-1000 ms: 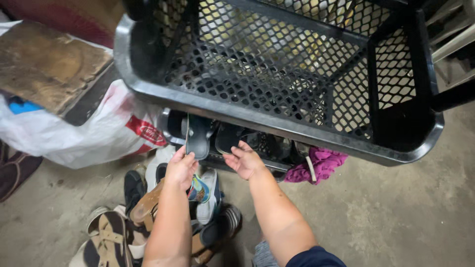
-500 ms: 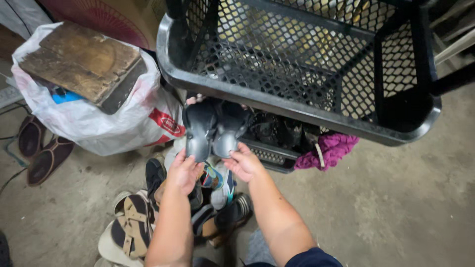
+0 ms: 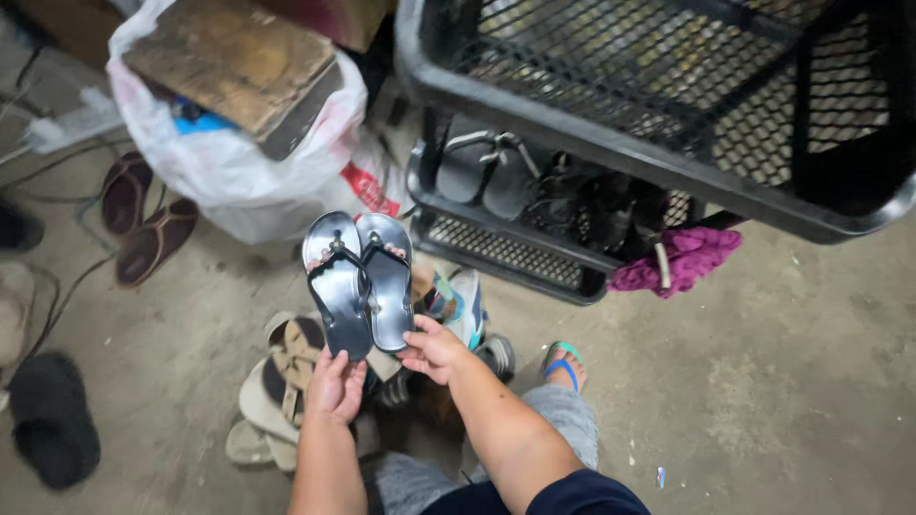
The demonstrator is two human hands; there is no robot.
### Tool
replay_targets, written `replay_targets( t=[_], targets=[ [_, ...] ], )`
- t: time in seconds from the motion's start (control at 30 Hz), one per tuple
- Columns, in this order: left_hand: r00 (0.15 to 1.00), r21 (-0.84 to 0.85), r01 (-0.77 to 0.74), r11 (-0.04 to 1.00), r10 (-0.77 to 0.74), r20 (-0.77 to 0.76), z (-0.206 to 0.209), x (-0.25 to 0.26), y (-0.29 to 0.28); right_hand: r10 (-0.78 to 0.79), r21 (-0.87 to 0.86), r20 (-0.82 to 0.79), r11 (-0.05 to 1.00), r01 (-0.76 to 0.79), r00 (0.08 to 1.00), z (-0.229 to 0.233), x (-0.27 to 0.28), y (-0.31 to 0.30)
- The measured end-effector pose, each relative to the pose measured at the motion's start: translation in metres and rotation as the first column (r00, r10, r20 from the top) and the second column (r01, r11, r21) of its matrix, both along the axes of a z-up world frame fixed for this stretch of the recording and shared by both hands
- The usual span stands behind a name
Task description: The person wipes a gray slide sandal with a purple cloth, then removes multiple pairs of shoes from a black plastic shoe rack and places them on the floor. The shoes include sneakers, flats, sandals, and flip-flops.
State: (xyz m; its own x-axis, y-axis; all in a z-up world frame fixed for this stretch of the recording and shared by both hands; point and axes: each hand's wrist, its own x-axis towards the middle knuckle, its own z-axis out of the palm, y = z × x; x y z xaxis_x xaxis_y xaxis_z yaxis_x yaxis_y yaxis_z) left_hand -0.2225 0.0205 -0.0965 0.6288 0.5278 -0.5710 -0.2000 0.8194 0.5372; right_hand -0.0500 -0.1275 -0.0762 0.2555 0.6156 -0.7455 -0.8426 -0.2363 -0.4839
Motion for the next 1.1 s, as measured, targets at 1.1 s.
replay_targets(
  t=[1.1],
  targets=[
    [0.898,0.393,0.247,0.886,-0.057,-0.436,0.034,0.004,-0.015,0.007,-0.324,0.484,0.931,0.172,0.875,0.013,-0.021,-0.017]
  ],
)
